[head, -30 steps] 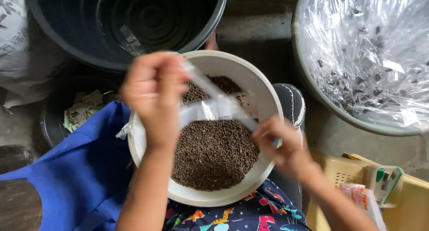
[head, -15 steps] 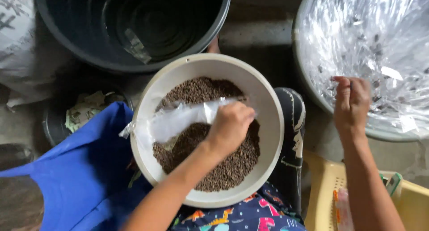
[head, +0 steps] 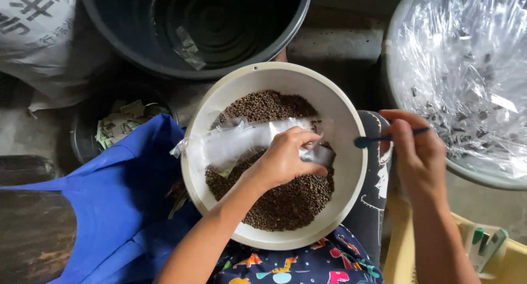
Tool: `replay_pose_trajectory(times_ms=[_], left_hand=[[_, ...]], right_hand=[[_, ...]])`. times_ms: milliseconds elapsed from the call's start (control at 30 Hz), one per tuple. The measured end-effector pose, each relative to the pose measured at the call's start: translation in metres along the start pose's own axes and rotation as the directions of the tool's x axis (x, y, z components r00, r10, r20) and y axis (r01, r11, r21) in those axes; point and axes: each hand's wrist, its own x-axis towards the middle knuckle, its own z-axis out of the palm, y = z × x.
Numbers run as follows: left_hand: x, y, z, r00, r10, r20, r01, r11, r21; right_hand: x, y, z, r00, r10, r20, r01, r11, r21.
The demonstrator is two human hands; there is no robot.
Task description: Filling small plastic bags with food pellets from a large bowl using a small spoon
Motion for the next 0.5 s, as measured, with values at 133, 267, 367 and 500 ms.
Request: replay_pose_trajectory(times_ms=[133, 267, 367, 500], left_hand=[[0.002, 0.011, -0.008, 0.933, 0.202, -0.297, -0.194, 0.979, 0.058], [-0.019, 0.074, -0.039, 0.897, 0.236, -0.374, -0.213, 0.972, 0.103], [-0.038, 0.111, -0.060, 0.928, 0.267, -0.260, -0.235, 0.961, 0.147], [-0.070, 0.148, -0.092, 0.922, 0.172, -0.348, -0.288, 0.904, -0.316]], right_hand=[[-0.010, -0.017, 0.011, 0.985, 0.154, 0.077, -0.162, 0.980, 0.116], [-0.014, -0.018, 0.058, 0.928, 0.137, 0.346, -0.231, 0.941, 0.248], [-0.008, -0.013, 0.086, 0.867, -0.074, 0.492, -0.163, 0.892, 0.422], [0.012, 0.001, 0.100, 0.818, -0.030, 0.574, -0.091, 0.979, 0.181]])
